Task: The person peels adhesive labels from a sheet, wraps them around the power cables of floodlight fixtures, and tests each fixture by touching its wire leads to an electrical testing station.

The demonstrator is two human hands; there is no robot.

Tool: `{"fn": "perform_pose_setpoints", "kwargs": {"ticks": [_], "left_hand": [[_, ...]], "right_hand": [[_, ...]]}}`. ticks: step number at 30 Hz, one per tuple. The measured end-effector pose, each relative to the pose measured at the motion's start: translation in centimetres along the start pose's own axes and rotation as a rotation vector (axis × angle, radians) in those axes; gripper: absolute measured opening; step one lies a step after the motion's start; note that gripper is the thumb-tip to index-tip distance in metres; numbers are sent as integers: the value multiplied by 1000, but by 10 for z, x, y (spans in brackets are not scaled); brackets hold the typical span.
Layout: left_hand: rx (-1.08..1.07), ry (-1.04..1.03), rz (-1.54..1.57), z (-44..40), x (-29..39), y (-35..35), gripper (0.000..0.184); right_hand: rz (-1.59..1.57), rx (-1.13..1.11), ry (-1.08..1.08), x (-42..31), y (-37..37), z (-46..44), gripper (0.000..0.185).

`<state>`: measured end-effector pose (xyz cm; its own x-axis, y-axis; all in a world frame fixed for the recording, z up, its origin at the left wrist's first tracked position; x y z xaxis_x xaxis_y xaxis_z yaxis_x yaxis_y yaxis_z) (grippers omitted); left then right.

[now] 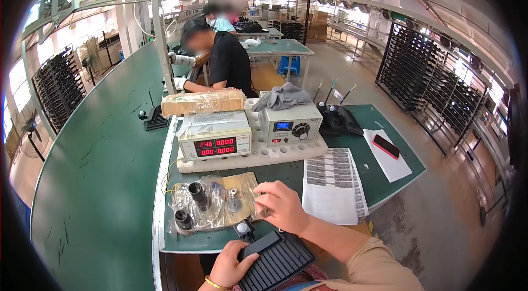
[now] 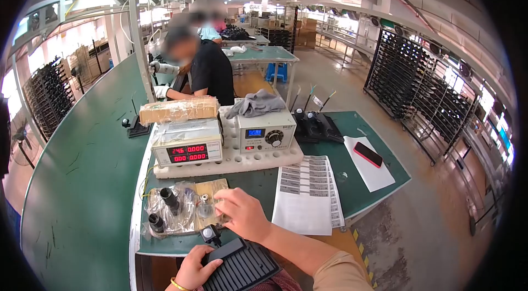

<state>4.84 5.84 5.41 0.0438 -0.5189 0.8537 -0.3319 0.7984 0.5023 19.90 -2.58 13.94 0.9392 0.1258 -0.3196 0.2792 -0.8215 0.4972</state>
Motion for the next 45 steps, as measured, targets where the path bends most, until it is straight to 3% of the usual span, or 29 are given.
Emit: {"fn": "perform_pose_setpoints", "kwargs": {"ticks": [2, 5, 11, 14, 20, 22, 26, 30, 38, 45], "left_hand": [[-12, 7, 22, -1, 1, 0, 33], [-13, -1, 11, -1, 0, -1, 34], [27, -79, -24, -4, -16, -7, 33], [20, -53, -30, -3, -16, -10, 33], [19, -97, -71, -8, -25, -12, 34], [35, -72, -86, -9, -26, -8, 34], [64, -63, -96, -12, -30, -4, 34], [92, -57, -114, -14, -35, -3, 35], [119, -36, -120, -17, -41, -2, 35], [144, 2, -106, -19, -44, -2, 36]], "right_hand": [[-5, -128, 93, -2, -3, -1, 29], [5, -317, -94, 20, -18, 10, 28], [-88, -207, -497, 49, -36, 39, 20], [-35, -179, -575, 54, -38, 43, 22], [118, -168, -313, 50, -39, 33, 25], [-9, -109, -482, 64, -42, 35, 20], [-153, -238, -767, 87, -56, 38, 22], [-172, -429, -866, 108, -75, 43, 22], [50, -686, -626, 117, -104, 31, 25], [197, -825, -577, 116, -118, 24, 26]]}}
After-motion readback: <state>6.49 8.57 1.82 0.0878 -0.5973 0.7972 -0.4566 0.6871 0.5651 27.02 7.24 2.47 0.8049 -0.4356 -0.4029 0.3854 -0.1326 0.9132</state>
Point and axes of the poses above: each hand's wrist, its own z-axis away from the middle knuckle, its own y-axis out of the back of the hand, x = y × z, the point moved 7 cm from there along -z, towards the middle knuckle, and after that the axes turned 2 degrees about y, right-handed, at the moved point
